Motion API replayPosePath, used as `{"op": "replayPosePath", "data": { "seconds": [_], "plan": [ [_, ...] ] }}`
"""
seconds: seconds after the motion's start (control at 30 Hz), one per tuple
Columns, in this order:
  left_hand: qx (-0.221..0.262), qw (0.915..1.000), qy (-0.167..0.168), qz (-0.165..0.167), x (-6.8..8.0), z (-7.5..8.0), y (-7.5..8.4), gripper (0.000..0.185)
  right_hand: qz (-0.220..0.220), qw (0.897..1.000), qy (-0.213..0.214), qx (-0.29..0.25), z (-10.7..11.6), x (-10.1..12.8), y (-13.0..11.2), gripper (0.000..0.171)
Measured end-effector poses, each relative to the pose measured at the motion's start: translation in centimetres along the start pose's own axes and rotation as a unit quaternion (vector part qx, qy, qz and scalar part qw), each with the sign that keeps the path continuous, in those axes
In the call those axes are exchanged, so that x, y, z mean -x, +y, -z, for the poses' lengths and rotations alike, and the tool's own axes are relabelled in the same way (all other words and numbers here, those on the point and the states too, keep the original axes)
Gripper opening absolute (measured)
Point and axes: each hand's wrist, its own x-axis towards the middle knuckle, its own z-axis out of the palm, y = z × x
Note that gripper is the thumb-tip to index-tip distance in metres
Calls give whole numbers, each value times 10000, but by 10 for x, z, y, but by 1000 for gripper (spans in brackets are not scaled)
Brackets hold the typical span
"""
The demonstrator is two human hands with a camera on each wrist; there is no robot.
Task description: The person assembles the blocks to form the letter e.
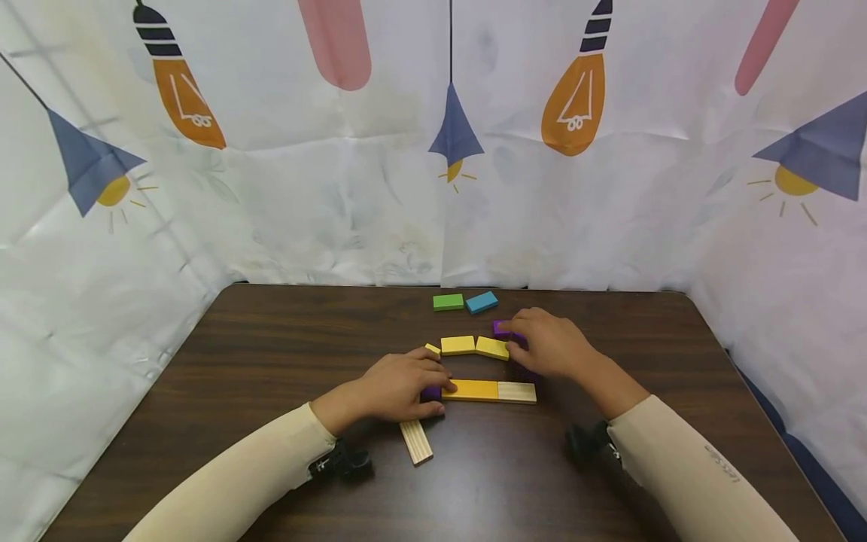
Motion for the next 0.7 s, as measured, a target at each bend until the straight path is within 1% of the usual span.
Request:
{"op": "replayPosePath", "data": {
  "seconds": [0.17,0.27,0.5,0.7],
  "plan": [
    [11,10000,-37,28,0,0,0,34,-336,9992,-223,55,1,-20,11,39],
    [42,9999,-80,68,0,-1,0,35,-467,9982,-371,88,-1,-32,15,40],
    [82,9999,-98,102,-1,0,1,40,-560,9964,-640,64,-5,-56,23,43],
    [105,9998,-103,122,-2,0,0,42,-582,9956,-727,47,-8,-72,29,43]
  ]
}}
